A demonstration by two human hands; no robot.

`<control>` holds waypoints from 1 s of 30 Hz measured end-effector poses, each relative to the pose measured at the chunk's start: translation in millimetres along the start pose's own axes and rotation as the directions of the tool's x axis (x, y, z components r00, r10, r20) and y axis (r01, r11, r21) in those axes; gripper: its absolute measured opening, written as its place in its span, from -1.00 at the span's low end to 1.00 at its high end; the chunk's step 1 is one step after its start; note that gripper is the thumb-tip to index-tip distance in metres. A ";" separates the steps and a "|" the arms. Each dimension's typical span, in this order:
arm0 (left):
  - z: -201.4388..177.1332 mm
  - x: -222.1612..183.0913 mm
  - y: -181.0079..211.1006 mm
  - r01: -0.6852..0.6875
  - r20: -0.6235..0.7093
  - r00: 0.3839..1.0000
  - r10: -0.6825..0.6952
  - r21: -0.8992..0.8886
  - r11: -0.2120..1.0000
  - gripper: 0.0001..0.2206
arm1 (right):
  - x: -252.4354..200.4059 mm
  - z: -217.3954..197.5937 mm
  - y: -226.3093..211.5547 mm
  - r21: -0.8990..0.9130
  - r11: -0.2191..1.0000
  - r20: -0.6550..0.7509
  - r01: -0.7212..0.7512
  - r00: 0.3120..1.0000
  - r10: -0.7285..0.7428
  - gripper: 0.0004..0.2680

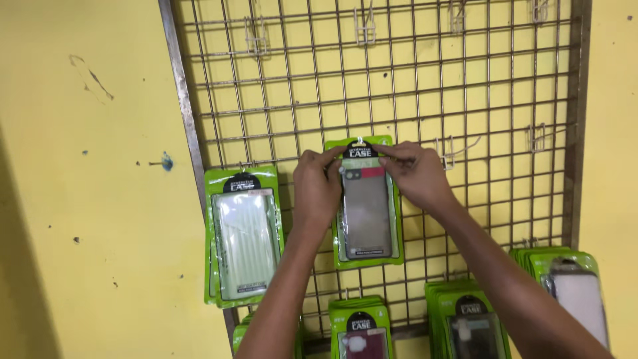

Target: The person repeatedly picks up packaged phone cases from a white plastic chair, wipes them with a cloth, and hangs them on a wall-mounted wire grid display. The person handles multiple cases one at a time, moving between the chair and the display rack.

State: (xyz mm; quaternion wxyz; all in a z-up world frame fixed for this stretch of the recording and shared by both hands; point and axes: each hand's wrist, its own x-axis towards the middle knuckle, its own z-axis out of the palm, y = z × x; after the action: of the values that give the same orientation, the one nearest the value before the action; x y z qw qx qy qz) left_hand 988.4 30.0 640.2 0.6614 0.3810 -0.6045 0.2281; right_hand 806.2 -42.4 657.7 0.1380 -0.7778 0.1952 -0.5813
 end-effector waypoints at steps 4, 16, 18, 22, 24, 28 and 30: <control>11.0 -7.6 -1.6 0.005 -0.079 0.997 -0.010 -0.058 0.998 -0.69 | -0.7 11.5 16.1 0.120 0.986 -0.053 0.115 0.993 -0.109 -0.79; 35.7 -29.2 -33.0 0.144 -0.021 0.990 -0.143 0.047 0.989 -0.67 | -11.9 30.3 40.0 -0.017 1.000 -0.021 -0.012 1.000 0.012 -0.76; 37.7 -25.6 -37.2 0.248 0.064 0.965 -0.255 0.096 0.964 -0.66 | -3.5 38.9 37.9 -0.218 0.975 -0.017 -0.045 0.999 0.042 -0.75; 43.9 -44.3 -27.1 0.122 0.055 0.986 -0.160 0.422 0.898 -0.51 | -20.0 42.5 40.2 -0.448 0.890 -0.057 0.086 0.991 -0.124 -0.73; 42.4 -57.4 -14.0 0.127 0.066 0.982 -0.178 0.467 0.875 -0.42 | -35.5 39.7 35.8 -0.464 0.869 -0.104 0.173 0.963 -0.247 -0.74; 28.8 -107.3 24.6 0.149 0.138 0.974 -0.178 0.197 0.969 -0.42 | -99.4 16.0 16.8 -0.303 0.949 -0.122 0.088 0.984 -0.130 -0.69; 30.5 -142.1 42.4 0.287 0.267 0.928 -0.259 -0.072 0.955 -0.49 | -152.5 -5.9 15.0 -0.287 0.958 -0.104 0.028 0.993 -0.060 -0.72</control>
State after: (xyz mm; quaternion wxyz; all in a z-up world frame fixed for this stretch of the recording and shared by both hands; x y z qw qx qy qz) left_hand 913.6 54.5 510.9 0.6236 0.4506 -0.6369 0.0497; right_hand 760.6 15.2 523.0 0.0004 -0.7600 0.2667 -0.5927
